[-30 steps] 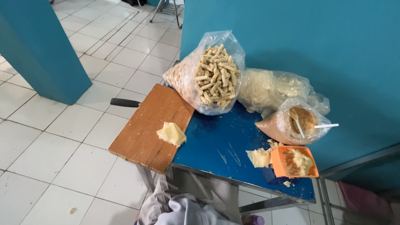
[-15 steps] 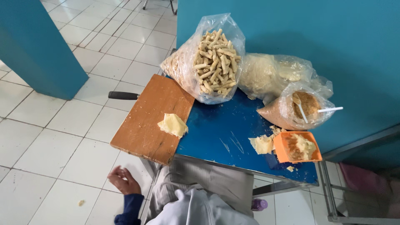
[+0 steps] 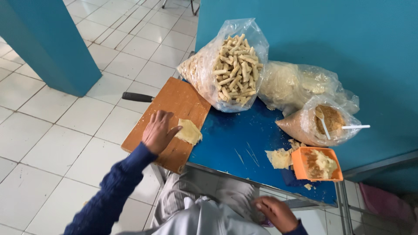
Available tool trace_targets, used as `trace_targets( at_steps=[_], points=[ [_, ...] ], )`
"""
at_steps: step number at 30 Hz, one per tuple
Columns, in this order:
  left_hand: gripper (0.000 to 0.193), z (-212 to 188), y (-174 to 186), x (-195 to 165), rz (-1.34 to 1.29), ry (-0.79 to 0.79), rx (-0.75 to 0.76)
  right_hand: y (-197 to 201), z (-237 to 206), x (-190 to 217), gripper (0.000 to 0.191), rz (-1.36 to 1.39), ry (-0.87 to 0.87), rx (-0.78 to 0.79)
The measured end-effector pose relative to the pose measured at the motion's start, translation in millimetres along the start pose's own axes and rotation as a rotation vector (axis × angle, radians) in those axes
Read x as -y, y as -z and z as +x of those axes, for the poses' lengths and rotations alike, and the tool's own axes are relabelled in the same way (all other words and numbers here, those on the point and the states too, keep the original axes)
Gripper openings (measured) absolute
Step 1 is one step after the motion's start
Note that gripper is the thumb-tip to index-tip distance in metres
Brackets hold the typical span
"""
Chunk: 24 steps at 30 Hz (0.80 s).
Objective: The person lays flat dough wrappers on a small blue table, scoops brown filling from an orange container with a spoon onto a wrapper, and folds the wrapper over the filling by hand, setting the filled piece aside and repeating with new wrappers.
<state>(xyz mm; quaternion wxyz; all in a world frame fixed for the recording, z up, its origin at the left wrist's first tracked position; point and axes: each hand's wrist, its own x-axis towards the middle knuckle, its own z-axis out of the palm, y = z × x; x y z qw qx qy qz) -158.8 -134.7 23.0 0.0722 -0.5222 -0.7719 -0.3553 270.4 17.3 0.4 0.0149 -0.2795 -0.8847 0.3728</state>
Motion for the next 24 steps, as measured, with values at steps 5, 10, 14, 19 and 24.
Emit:
trace_targets(
  at_steps=[5, 10, 14, 19, 24],
  points=[
    [0.042, 20.3, -22.7, 4.5, -0.033, 0.034, 0.201, 21.2, 39.5, 55.9, 0.019, -0.050, 0.379, 0.047],
    [0.030, 21.4, -24.0, -8.4, -0.083, 0.040, 0.177, 21.9, 101.8, 108.5, 0.016, -0.029, 0.561, -0.113],
    [0.032, 15.3, -28.0, -28.0, -0.276, 0.216, 0.174, 4.4, 138.9, 140.5, 0.026, 0.084, 0.632, -0.313],
    [0.026, 10.8, -60.9, -65.3, -0.819, 0.320, 0.053, -7.8, 152.9, 147.7, 0.033, 0.047, 0.659, -0.508],
    [0.028, -0.4, -115.8, -112.5, -1.382, 0.328, 0.001, 10.6, 139.3, 116.5, 0.032, 0.039, 0.485, -0.699]
  ],
)
